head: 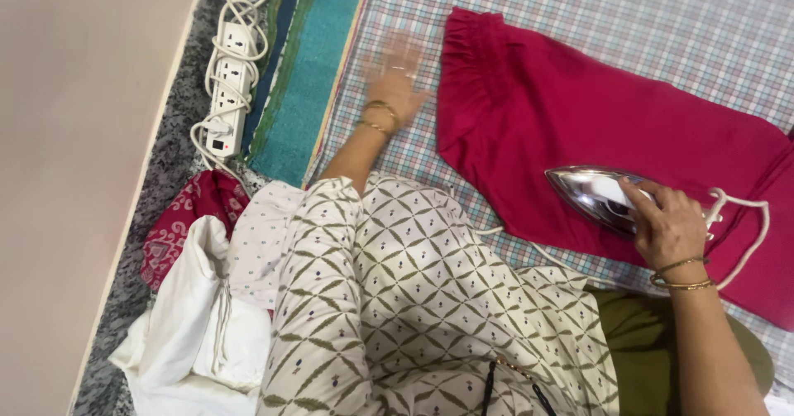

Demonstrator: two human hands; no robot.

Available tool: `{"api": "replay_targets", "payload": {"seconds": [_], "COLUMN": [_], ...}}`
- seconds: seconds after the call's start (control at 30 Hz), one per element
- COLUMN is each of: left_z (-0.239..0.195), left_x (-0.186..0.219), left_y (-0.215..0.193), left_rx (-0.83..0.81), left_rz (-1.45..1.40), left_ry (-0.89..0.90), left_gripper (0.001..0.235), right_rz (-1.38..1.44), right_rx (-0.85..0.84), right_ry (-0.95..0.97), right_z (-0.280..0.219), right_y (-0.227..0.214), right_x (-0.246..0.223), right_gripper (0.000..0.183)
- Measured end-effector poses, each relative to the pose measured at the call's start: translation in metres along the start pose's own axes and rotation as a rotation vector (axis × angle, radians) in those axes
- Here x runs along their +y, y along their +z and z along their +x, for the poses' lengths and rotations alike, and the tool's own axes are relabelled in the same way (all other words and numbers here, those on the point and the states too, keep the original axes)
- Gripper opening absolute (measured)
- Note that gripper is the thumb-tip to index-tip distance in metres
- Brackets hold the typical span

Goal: The person irons a red garment laid out on a patterned mat on the floor. They use a white electric iron to smooth the fabric, moving it back and forth across the surface. The person occasionally adjusts the garment with their left hand to ensure it remains flat during the process.

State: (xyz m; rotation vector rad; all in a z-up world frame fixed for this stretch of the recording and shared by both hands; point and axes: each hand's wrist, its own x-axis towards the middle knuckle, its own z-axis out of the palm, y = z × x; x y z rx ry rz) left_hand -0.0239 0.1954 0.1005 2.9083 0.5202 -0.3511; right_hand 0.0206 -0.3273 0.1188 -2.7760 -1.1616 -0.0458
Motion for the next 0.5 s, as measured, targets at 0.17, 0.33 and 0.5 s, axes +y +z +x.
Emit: {"api": "replay_targets", "payload": {"seconds": [0.17, 0.33, 0.5], "left_z": [0.002, 0.018, 0.021], "left_x": [0.098, 0.108, 0.012], "left_y": [0.009, 0.041, 0.065], "left_rx": [-0.068, 0.151, 0.246], "left_rz": [0.168, 0.16, -0.495], "left_ry": [0.48, 0.185, -0.254], "left_gripper": [0.096, 0.072, 0.062], "right_rz": [0.042, 0.061, 0.059], "right_rx": [0.014, 0.037, -0.009], "right_ry": [-0.001, -0.048, -0.01], "right_z": [0.001, 0.004, 0.004], "right_y": [-0.006, -0.013, -0.016], "right_x": [-0.003, -0.007, -0.002], "right_gripper": [0.06, 0.055, 0.049]}}
